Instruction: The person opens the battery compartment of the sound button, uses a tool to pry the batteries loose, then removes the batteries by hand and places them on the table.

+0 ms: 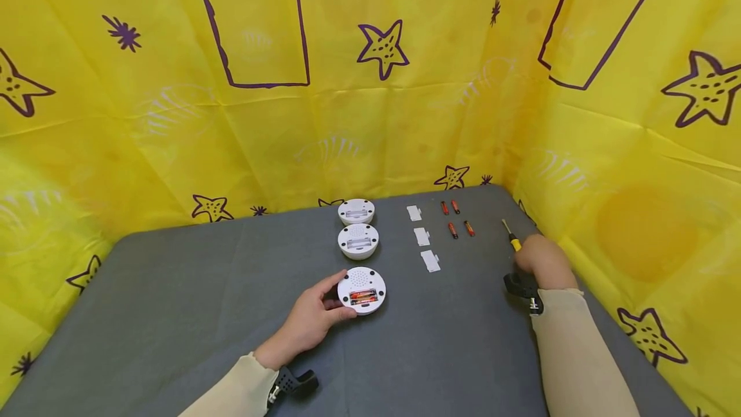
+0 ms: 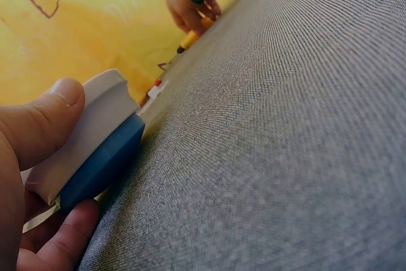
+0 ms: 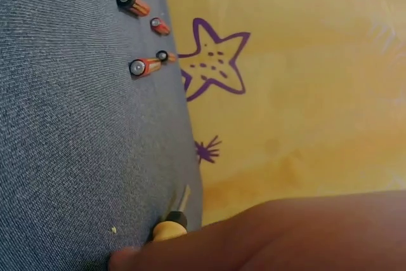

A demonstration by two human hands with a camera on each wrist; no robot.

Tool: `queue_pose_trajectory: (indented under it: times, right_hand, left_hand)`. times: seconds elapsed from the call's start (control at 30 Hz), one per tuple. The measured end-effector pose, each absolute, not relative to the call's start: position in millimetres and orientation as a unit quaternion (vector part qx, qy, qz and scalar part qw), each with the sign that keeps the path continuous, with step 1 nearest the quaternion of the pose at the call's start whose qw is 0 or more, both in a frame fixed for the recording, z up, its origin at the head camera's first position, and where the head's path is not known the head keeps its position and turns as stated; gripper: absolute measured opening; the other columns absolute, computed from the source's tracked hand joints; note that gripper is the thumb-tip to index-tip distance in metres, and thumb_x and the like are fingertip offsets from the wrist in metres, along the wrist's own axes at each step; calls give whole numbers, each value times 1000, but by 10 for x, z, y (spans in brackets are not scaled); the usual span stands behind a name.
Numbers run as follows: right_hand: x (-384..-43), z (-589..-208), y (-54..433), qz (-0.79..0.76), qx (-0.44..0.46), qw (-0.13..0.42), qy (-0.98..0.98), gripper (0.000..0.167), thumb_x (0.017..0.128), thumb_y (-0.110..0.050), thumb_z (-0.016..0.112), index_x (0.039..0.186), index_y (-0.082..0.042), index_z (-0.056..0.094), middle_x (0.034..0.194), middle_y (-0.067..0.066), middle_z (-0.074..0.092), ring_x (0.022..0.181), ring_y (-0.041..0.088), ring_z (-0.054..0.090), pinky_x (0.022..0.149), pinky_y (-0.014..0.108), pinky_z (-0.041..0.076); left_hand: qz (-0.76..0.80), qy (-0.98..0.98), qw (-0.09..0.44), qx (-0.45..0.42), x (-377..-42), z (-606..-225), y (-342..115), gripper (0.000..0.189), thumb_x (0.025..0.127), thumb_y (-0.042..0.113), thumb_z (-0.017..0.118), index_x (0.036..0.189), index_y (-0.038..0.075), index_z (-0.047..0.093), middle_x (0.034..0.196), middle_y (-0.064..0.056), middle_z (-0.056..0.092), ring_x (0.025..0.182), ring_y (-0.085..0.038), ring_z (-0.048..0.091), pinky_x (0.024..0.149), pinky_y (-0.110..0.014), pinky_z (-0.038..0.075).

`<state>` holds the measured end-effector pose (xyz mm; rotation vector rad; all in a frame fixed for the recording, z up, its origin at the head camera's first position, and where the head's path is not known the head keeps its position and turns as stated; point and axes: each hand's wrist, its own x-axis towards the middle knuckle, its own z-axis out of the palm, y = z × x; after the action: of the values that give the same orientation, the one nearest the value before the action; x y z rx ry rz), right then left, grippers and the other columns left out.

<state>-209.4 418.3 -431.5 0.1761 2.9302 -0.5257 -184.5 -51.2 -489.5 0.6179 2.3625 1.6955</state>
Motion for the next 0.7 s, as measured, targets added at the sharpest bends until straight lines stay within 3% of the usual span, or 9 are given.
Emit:
queue_pose_trajectory:
  times: [0.2,0.37,0.5,0.6,0.7]
  right_hand:
    - [-2143,-4405,4269,-200,63,54,976,33,86,-15,65,101,14,63,81,18,60,72,33,52,62,41,42]
    - [-2143,-4507,4292,-291,138,-15,947,43,92,-20,67,115,15,60,93,23,64,76,32,58,64,38,47]
    - [-2148,-4574,4274,-513,206,-92,828,38,96,-14,67,122,11,55,85,7,65,68,19,63,62,27,54]
    - [-2167,-4570,4260,-705,244,-147,649,40,92,-8,72,124,3,51,90,1,62,67,16,66,64,26,57]
    - [-2168,-4526,4253,-798,266,-181,510,45,87,-9,78,122,-5,50,101,3,59,72,17,66,67,27,57]
  left_hand:
    - [564,795,80,210,-1855,-4916,-510,79,82,17,84,149,5,45,139,-15,52,94,-15,66,79,-25,53]
    - [560,797,82,211,-1859,-4936,-510,79,82,17,83,149,5,45,140,-14,52,94,-14,66,80,-25,53]
    - [561,796,81,213,-1860,-4945,-511,78,82,17,84,149,4,45,139,-15,52,94,-15,66,80,-25,53]
    - [563,794,75,218,-1862,-4937,-510,78,82,16,84,148,3,45,138,-17,53,94,-16,67,80,-26,53]
    - [561,795,71,219,-1861,-4926,-511,78,82,16,84,148,3,45,137,-16,53,94,-16,66,80,-26,53]
